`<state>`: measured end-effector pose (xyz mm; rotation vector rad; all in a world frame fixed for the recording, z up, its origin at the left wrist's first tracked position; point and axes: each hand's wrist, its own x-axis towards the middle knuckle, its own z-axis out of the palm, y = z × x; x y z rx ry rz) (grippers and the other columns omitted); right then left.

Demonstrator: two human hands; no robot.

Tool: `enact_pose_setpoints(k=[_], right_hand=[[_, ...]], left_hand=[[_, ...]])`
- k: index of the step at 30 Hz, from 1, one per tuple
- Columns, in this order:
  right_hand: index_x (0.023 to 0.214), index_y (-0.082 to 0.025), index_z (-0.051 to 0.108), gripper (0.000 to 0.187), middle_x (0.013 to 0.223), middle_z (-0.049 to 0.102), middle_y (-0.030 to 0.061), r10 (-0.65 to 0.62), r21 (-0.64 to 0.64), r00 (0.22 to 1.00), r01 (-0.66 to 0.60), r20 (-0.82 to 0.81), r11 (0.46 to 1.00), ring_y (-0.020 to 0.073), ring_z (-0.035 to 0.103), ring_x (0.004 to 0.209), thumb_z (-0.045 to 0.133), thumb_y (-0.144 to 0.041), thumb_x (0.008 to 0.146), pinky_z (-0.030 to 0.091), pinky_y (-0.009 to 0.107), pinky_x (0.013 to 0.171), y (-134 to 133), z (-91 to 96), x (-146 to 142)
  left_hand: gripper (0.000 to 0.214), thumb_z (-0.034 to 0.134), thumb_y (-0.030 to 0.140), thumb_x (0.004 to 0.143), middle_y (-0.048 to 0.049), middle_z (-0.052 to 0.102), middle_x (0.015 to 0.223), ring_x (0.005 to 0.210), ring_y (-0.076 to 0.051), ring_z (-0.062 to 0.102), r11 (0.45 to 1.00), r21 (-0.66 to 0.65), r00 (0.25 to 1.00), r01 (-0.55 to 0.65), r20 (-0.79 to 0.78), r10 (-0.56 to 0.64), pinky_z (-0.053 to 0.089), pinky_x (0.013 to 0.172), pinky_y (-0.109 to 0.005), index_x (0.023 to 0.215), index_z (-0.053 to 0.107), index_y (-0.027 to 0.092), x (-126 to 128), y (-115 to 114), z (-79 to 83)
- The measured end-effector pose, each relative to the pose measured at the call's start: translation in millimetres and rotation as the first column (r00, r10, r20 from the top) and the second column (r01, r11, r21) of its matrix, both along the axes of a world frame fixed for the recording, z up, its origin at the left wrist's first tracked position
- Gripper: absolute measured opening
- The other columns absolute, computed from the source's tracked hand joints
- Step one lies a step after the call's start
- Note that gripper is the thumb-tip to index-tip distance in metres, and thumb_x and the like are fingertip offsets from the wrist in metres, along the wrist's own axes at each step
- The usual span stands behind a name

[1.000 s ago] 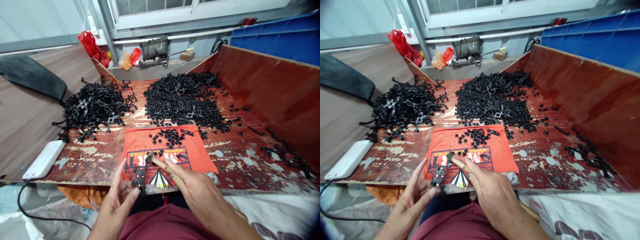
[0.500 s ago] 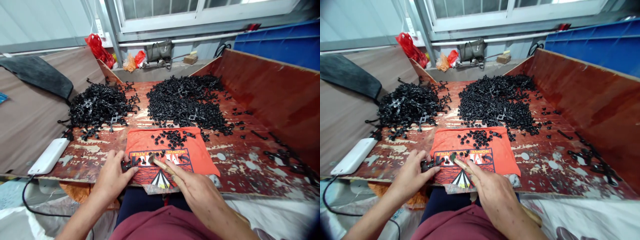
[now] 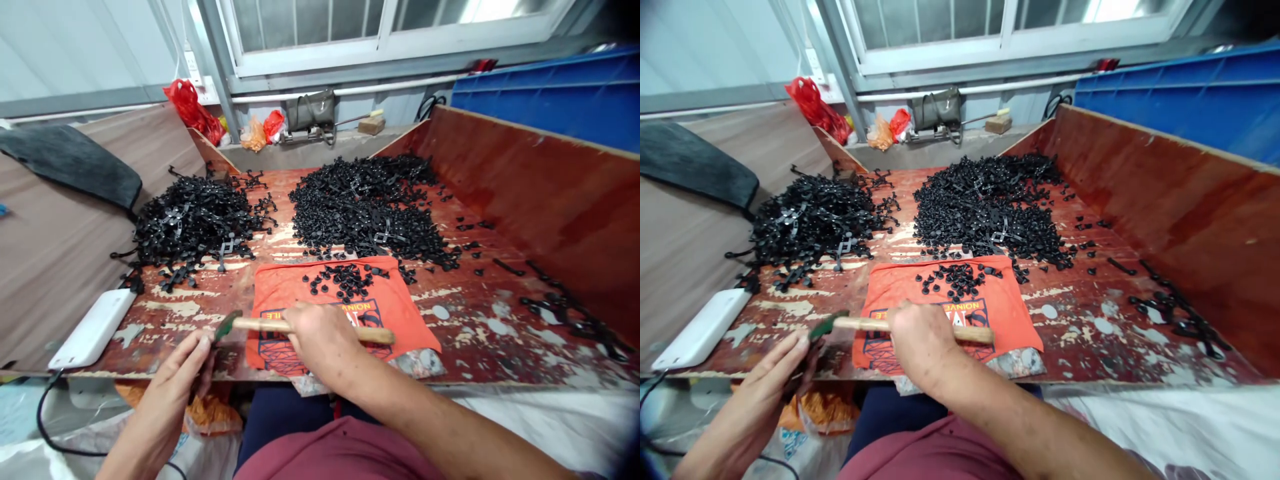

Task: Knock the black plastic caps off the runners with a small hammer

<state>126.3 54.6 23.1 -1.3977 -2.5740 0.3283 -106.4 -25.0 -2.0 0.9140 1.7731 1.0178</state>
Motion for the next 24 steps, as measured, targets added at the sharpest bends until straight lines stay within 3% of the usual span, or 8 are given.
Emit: enact_pose_setpoints(k=[3, 6, 8, 12, 17, 21, 24], right_hand=[[0.087, -0.016, 0.069, 0.014, 0.084, 0.071, 0.0078, 0.046, 0.032, 0.997, -0.048, 0.063, 0.998, 0.0166, 0.067, 0.067, 0.055, -0.013, 0.09, 0.046, 0.026, 0.061, -2.1, -8.7, -9.4], [0.092, -0.015, 0.068, 0.018, 0.087, 0.07, 0.0092, 0.102, 0.078, 0.99, -0.11, 0.102, 0.991, 0.0173, 0.066, 0.07, 0.05, -0.011, 0.093, 0.046, 0.027, 0.061, -8.3, -17.3, -5.8], [0.094, -0.015, 0.067, 0.02, 0.087, 0.069, 0.0089, 0.143, 0.105, 0.982, -0.156, 0.12, 0.982, 0.0173, 0.066, 0.072, 0.047, -0.01, 0.095, 0.046, 0.027, 0.063, -14.2, -21.9, -1.3], [0.105, -0.016, 0.066, 0.02, 0.088, 0.069, 0.0075, 0.186, 0.149, 0.972, -0.207, 0.143, 0.967, 0.0165, 0.065, 0.072, 0.049, -0.011, 0.096, 0.045, 0.027, 0.063, -26.4, -26.3, 6.6], [0.115, -0.021, 0.065, 0.028, 0.093, 0.071, 0.0041, 0.164, 0.16, 0.977, -0.185, 0.134, 0.97, 0.0176, 0.066, 0.073, 0.056, -0.012, 0.091, 0.042, 0.029, 0.059, -38.1, -24.9, 28.1], [0.102, -0.03, 0.07, 0.032, 0.09, 0.071, -0.002, 0.089, -0.039, 0.994, -0.086, 0.059, 0.995, 0.0164, 0.067, 0.068, 0.062, -0.009, 0.08, 0.038, 0.027, 0.054, -52.0, -20.8, 60.4], [0.085, -0.031, 0.071, 0.019, 0.081, 0.069, -0.0056, 0.019, -0.259, 0.996, -0.04, -0.083, 0.965, 0.0142, 0.066, 0.069, 0.065, -0.013, 0.082, 0.041, 0.023, 0.057, -63.1, -15.3, 81.3]], left_hand=[[0.044, 0.076, 0.057, 0.07, 0.0049, 0.059, 0.069, 0.062, -0.012, 0.051, 0.99, -0.049, 0.973, -0.131, 0.185, 0.138, 0.044, 0.056, -0.019, 0.095, 0.062, 0.024, -13.7, -13.2, -1.8], [0.052, 0.084, 0.055, 0.061, 0.0045, 0.063, 0.074, 0.068, -0.013, 0.055, 0.973, -0.058, 0.95, -0.225, 0.21, 0.232, 0.048, 0.062, -0.02, 0.099, 0.064, 0.026, -30.1, -13.2, -2.5], [0.051, 0.084, 0.054, 0.059, 0.0033, 0.065, 0.08, 0.073, -0.015, 0.057, 0.976, -0.034, 0.958, -0.213, 0.187, 0.216, 0.049, 0.065, -0.021, 0.098, 0.065, 0.026, -38.5, -7.9, -0.6], [0.032, 0.076, 0.05, 0.07, 0.0025, 0.06, 0.073, 0.067, -0.014, 0.05, 0.999, 0.022, 0.999, 0.032, 0.029, -0.032, 0.042, 0.06, -0.02, 0.083, 0.066, 0.022, -34.7, 9.5, 12.4], [0.029, 0.063, 0.045, 0.078, 0.0021, 0.052, 0.064, 0.063, -0.014, 0.046, 0.938, 0.051, 0.929, 0.344, -0.166, -0.332, 0.037, 0.058, -0.023, 0.067, 0.059, 0.019, 9.0, 40.8, 25.8], [0.026, 0.056, 0.041, 0.081, 0.0023, 0.052, 0.065, 0.066, -0.015, 0.048, 0.877, 0.035, 0.863, 0.479, -0.202, -0.463, 0.037, 0.062, -0.024, 0.067, 0.056, 0.019, 39.2, 59.9, 15.7], [0.026, 0.055, 0.041, 0.082, 0.002, 0.054, 0.067, 0.068, -0.016, 0.049, 0.846, 0.022, 0.818, 0.533, -0.271, -0.508, 0.038, 0.065, -0.025, 0.07, 0.058, 0.019, 47.9, 64.7, 6.5]])
